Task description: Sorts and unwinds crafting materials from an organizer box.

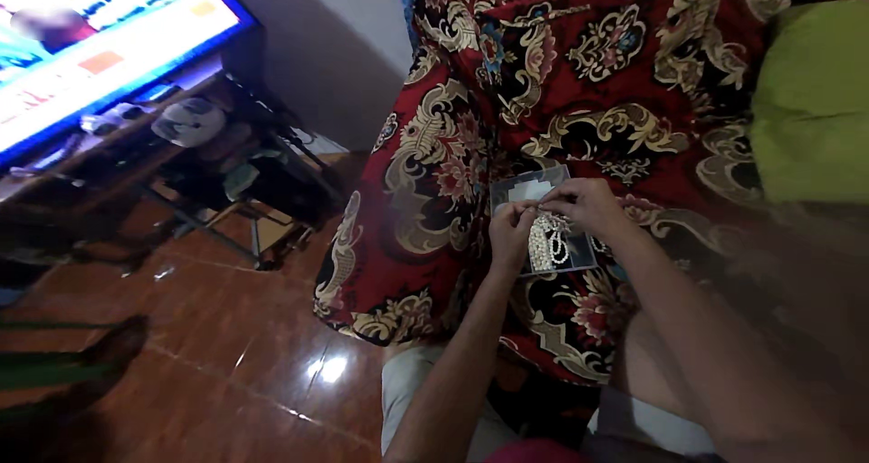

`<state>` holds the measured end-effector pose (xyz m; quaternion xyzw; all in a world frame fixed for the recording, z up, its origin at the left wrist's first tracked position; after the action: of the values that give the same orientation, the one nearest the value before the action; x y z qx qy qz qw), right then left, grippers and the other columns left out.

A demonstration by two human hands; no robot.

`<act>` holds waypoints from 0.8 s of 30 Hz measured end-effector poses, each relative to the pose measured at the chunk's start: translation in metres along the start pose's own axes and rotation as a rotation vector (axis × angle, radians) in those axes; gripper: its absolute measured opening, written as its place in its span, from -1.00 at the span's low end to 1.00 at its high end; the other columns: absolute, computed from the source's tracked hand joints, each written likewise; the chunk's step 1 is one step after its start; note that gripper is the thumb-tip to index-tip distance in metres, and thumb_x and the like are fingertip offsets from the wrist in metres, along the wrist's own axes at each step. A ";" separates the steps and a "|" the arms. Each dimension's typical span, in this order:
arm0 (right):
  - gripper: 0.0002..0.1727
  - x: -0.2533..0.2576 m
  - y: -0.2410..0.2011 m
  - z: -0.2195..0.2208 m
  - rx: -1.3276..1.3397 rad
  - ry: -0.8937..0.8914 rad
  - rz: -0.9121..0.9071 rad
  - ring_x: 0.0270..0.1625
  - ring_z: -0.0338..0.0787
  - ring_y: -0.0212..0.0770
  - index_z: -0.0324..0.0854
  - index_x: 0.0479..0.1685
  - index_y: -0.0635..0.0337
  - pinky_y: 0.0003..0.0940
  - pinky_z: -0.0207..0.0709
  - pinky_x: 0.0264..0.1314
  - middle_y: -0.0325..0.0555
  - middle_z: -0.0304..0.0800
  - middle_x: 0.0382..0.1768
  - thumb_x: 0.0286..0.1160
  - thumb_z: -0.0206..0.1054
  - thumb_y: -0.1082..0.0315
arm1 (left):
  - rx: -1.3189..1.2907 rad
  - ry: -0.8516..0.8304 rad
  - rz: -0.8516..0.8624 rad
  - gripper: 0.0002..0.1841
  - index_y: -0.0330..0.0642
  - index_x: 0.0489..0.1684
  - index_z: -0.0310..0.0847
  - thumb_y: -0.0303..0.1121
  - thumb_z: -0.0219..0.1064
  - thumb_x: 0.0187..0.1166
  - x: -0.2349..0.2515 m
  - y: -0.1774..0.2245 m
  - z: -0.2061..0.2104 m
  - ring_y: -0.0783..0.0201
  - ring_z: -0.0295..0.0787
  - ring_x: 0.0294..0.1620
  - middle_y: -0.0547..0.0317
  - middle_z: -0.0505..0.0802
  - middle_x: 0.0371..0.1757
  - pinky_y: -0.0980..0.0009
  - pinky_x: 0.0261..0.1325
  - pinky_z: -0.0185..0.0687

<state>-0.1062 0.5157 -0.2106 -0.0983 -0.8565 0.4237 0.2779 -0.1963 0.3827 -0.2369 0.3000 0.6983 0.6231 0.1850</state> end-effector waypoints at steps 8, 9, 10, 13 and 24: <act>-0.89 -0.001 -0.007 -0.004 -0.033 0.114 -0.131 -0.15 0.84 -0.15 0.91 -0.22 0.21 -0.20 0.75 0.01 0.00 0.85 -0.22 0.33 0.54 0.54 | -0.027 -0.217 -0.089 -0.54 -0.40 0.36 0.45 -0.55 0.45 0.51 0.012 0.024 0.009 0.30 0.85 -0.21 -0.04 0.84 -0.07 0.32 0.00 0.81; -0.90 0.000 -0.007 -0.004 -0.028 0.126 -0.112 -0.19 0.83 -0.18 0.90 -0.25 0.21 -0.24 0.75 -0.04 -0.02 0.85 -0.24 0.31 0.56 0.54 | -0.003 -0.218 -0.059 -0.63 -0.42 0.21 0.55 -0.60 0.47 0.46 0.013 0.027 0.008 0.30 0.84 -0.23 -0.03 0.82 -0.08 0.34 -0.03 0.82; -0.91 0.000 -0.006 -0.005 -0.022 0.131 -0.089 -0.23 0.81 -0.21 0.88 -0.26 0.22 -0.27 0.73 -0.09 -0.03 0.84 -0.24 0.31 0.56 0.54 | 0.017 -0.212 -0.042 -0.70 -0.42 0.11 0.62 -0.62 0.47 0.44 0.014 0.028 0.008 0.30 0.84 -0.25 -0.02 0.83 -0.10 0.36 -0.04 0.83; -0.93 0.002 -0.004 -0.005 -0.027 0.108 -0.048 -0.17 0.84 -0.20 0.87 -0.25 0.23 -0.24 0.75 -0.01 -0.03 0.86 -0.20 0.38 0.52 0.54 | 0.125 -0.155 -0.037 -0.81 -0.39 -0.01 0.73 -0.56 0.48 0.48 0.019 0.026 0.004 0.33 0.89 -0.26 0.03 0.91 -0.20 0.37 -0.02 0.83; -0.77 0.001 0.016 -0.024 -0.201 0.238 0.018 0.01 0.84 0.24 0.78 -0.03 0.43 0.14 0.64 0.21 0.30 0.85 -0.06 0.64 0.31 0.42 | 0.025 -0.059 -0.081 -0.78 -0.53 0.01 0.68 -0.50 0.38 0.59 0.014 0.006 -0.014 0.25 0.84 -0.11 -0.11 0.88 -0.11 0.28 0.14 0.75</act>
<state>-0.0946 0.5415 -0.2111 -0.1829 -0.8547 0.3239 0.3622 -0.2146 0.3819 -0.2268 0.2920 0.7119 0.5972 0.2266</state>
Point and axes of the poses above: each hand's wrist, its own x-axis towards the middle knuckle, its own z-axis out of the palm, y = z × x, the point moved 6 cm from there along x, towards the middle knuckle
